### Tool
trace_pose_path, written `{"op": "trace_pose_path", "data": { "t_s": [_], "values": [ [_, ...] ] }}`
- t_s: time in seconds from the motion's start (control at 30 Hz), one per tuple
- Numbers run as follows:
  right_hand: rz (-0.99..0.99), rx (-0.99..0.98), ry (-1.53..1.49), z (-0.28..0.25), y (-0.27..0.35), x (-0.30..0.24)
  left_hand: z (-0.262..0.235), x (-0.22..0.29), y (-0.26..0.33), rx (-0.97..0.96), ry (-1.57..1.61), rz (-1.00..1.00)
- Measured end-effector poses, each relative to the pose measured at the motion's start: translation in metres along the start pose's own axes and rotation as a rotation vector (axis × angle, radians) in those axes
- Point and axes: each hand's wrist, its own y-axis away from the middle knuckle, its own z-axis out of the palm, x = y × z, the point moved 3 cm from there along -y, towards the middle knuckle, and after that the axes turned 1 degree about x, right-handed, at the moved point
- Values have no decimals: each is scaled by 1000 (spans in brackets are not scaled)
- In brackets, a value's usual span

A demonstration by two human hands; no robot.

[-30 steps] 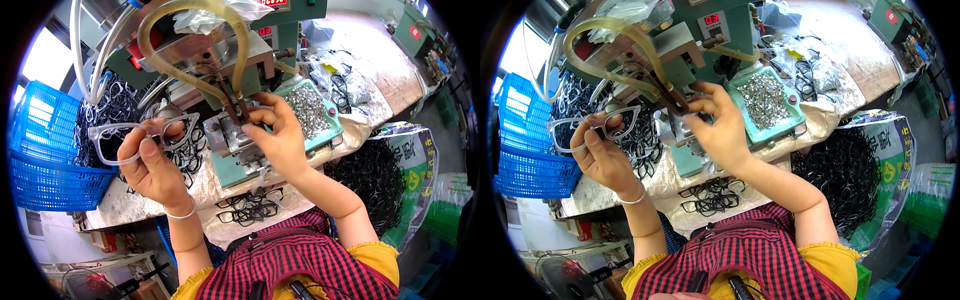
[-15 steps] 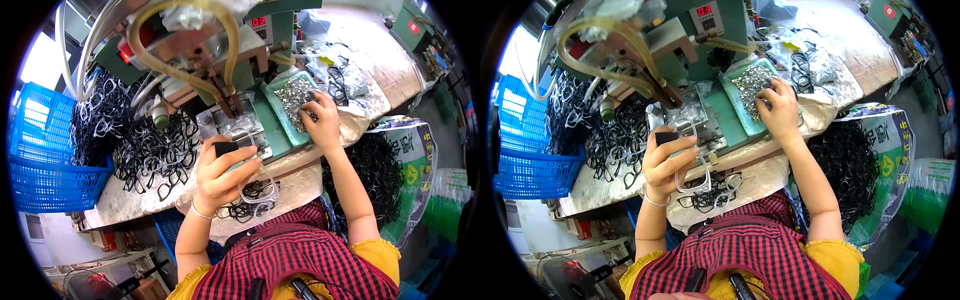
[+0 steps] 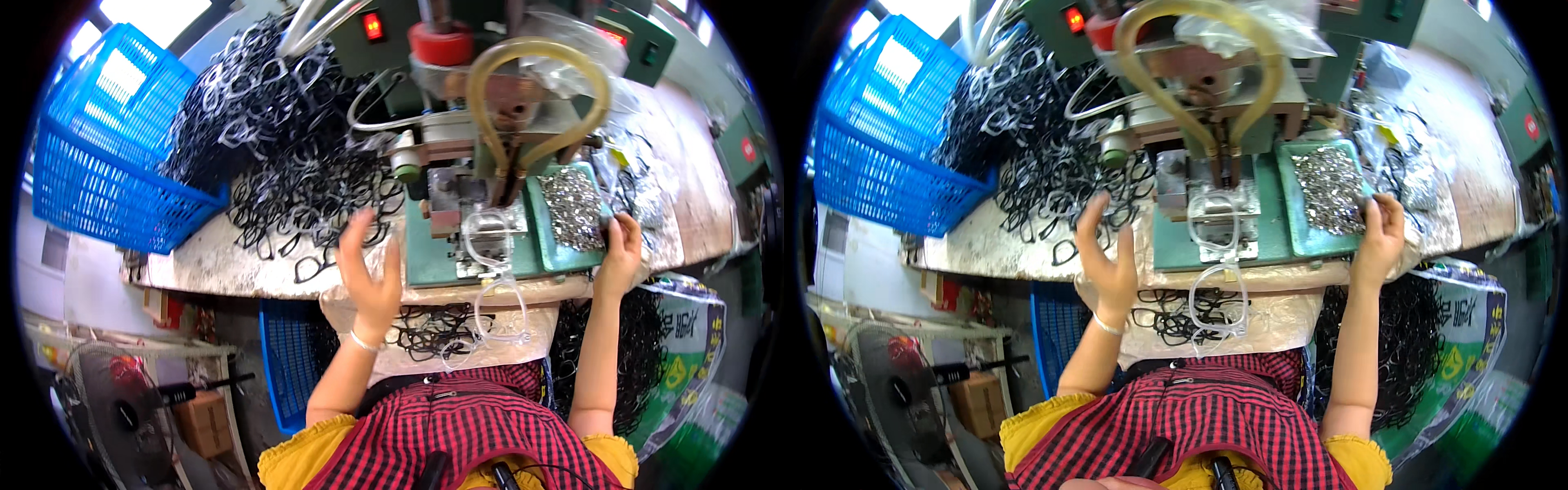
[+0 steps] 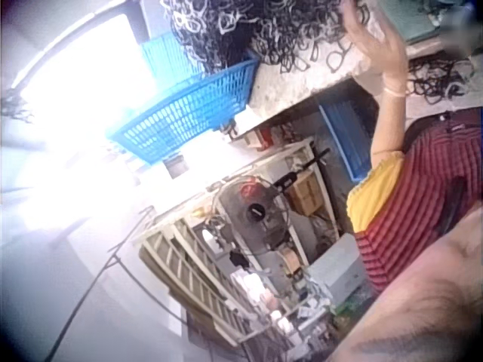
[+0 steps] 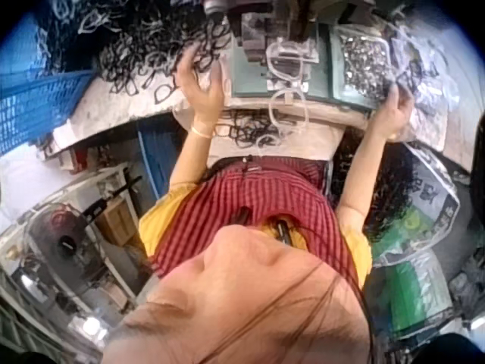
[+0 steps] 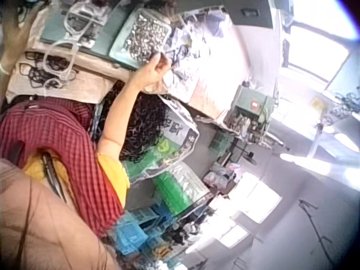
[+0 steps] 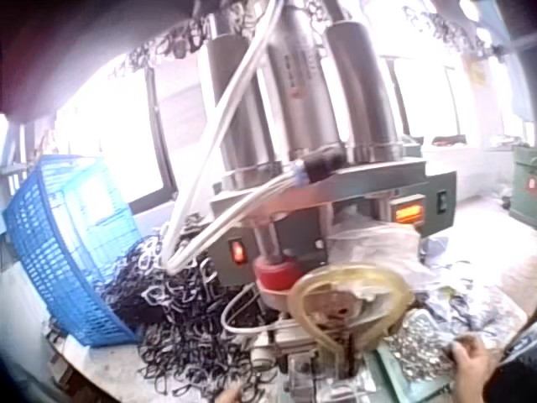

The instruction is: The person repeatedly picks up eyeglass frames, places them into a press machine, and activates the press to secure components. Finished frames are set aside on the table. The process is repeated continuously with multiple frames.

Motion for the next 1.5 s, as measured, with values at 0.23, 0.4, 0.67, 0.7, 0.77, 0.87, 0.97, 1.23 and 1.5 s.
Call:
{"op": "trace_pose_path", "data": {
  "t_s": [0.23,0.4,0.67,0.7,0.77,0.87,0.97,1.23,1.5],
  "values": [
    [57,-152,-56,75,-4,4,73,-93,-71,-389,-311,-229],
    [-7,-177,77,73,6,-22,4,-28,-148,151,-261,118],
    [-235,-56,604,-12,39,-40,-31,-91,-57,-322,-727,144],
    [-190,-67,573,-8,42,-46,-24,-109,-38,-329,-713,129],
    [-202,-146,519,3,49,-55,-13,-111,-31,-323,-700,116],
    [-365,-355,427,57,54,-94,2,-101,-34,-302,-548,77],
    [-380,-459,309,110,46,-115,2,-86,-47,-89,-385,95],
    [-42,-399,-81,145,65,-83,-16,-85,-10,159,639,-585],
    [230,-478,-395,161,75,-105,-17,79,-124,40,628,329]
  ]
}}
